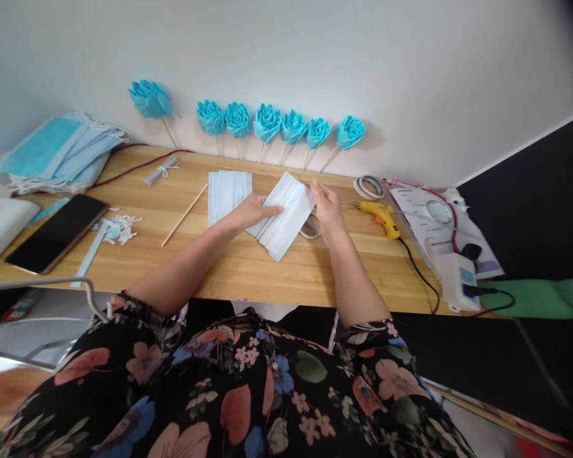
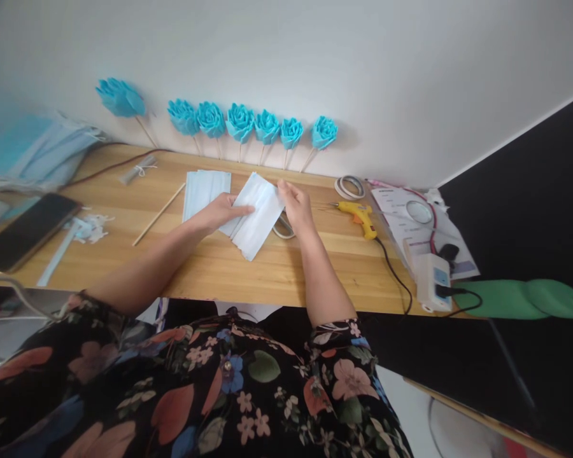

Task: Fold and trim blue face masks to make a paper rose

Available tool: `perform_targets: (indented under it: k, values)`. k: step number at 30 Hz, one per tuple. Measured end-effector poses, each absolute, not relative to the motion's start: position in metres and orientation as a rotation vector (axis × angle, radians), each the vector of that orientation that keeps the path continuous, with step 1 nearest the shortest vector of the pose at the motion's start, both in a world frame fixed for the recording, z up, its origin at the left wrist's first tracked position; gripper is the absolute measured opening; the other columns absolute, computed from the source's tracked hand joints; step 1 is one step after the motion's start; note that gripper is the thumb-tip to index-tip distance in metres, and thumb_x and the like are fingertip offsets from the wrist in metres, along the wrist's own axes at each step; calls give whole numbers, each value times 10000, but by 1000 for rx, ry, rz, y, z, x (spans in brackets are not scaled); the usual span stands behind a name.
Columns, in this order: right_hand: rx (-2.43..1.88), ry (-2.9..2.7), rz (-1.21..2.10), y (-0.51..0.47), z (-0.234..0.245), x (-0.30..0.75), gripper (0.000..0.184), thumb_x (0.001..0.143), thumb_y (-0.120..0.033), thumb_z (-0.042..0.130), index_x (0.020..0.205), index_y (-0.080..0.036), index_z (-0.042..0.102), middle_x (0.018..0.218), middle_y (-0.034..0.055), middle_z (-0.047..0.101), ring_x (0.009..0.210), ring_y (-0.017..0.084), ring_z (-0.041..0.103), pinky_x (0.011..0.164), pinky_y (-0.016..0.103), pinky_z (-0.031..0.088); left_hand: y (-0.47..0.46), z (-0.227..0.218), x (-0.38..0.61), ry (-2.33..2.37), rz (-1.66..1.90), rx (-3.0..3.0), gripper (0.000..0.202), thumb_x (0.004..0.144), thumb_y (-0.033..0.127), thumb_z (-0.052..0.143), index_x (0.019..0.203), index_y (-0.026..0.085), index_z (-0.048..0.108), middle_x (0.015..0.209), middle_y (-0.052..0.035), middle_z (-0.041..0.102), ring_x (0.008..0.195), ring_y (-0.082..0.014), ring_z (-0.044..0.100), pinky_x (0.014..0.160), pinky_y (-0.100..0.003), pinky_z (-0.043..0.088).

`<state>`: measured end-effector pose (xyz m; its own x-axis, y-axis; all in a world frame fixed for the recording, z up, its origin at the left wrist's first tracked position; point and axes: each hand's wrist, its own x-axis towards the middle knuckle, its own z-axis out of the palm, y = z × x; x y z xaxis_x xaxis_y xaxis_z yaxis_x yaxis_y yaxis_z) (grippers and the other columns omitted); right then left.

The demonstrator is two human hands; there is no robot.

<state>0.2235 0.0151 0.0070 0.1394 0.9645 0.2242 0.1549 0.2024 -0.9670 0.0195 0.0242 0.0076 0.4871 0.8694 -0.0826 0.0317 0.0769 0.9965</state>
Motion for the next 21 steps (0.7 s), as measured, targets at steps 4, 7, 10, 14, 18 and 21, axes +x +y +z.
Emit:
perform_targets:
  k: [4, 7, 10, 14, 18, 21]
  values:
    - [-1111, -1209, 1089, 16, 6, 222, 560, 776, -758, 575, 833, -210, 675, 754, 18, 669, 686, 147, 629, 635, 291, 516, 27, 5, 21, 868, 853, 1213, 403, 668, 487, 829, 806, 129, 706, 757, -80, 719, 651, -193, 635, 583, -300, 474]
    - [-1073, -1237, 1221, 13, 7, 220, 522, 728, -705, 680, 896, -211, 701, 795, 24, 706, 727, 162, 658, 688, 314, 547, 28, 3, 21, 835, 892, 1125, 466, 642, 518, 843, 856, 127, 707, 791, -88, 737, 702, -213, 668, 633, -316, 508]
    - [-1096, -1273, 1241, 11, 7, 216, 505, 621, -611, 816, 897, -200, 721, 825, 20, 731, 794, 173, 662, 764, 327, 546, 28, 4, 21, 818, 901, 1094, 509, 649, 558, 828, 897, 130, 707, 830, -93, 756, 774, -235, 697, 703, -334, 539]
    - [-1150, -1275, 1148, 12, 3, 215, 491, 594, -583, 836, 874, -195, 728, 815, 12, 732, 772, 172, 638, 737, 324, 522, 26, 8, 22, 810, 913, 1080, 543, 690, 621, 773, 916, 131, 715, 907, -112, 772, 897, -272, 716, 790, -354, 550]
    - [-1166, -1247, 1084, 14, 0, 216, 465, 629, -586, 810, 890, -210, 729, 820, 11, 727, 744, 161, 623, 714, 319, 513, 26, 10, 22, 785, 933, 1063, 579, 716, 668, 728, 927, 128, 725, 956, -134, 773, 975, -295, 710, 851, -371, 543]
    - [-1158, -1237, 1073, 15, -1, 216, 467, 630, -587, 811, 899, -214, 729, 830, 12, 722, 741, 158, 611, 712, 319, 511, 26, 9, 22, 782, 895, 1075, 580, 684, 642, 771, 943, 124, 733, 974, -137, 770, 937, -288, 715, 839, -382, 546]
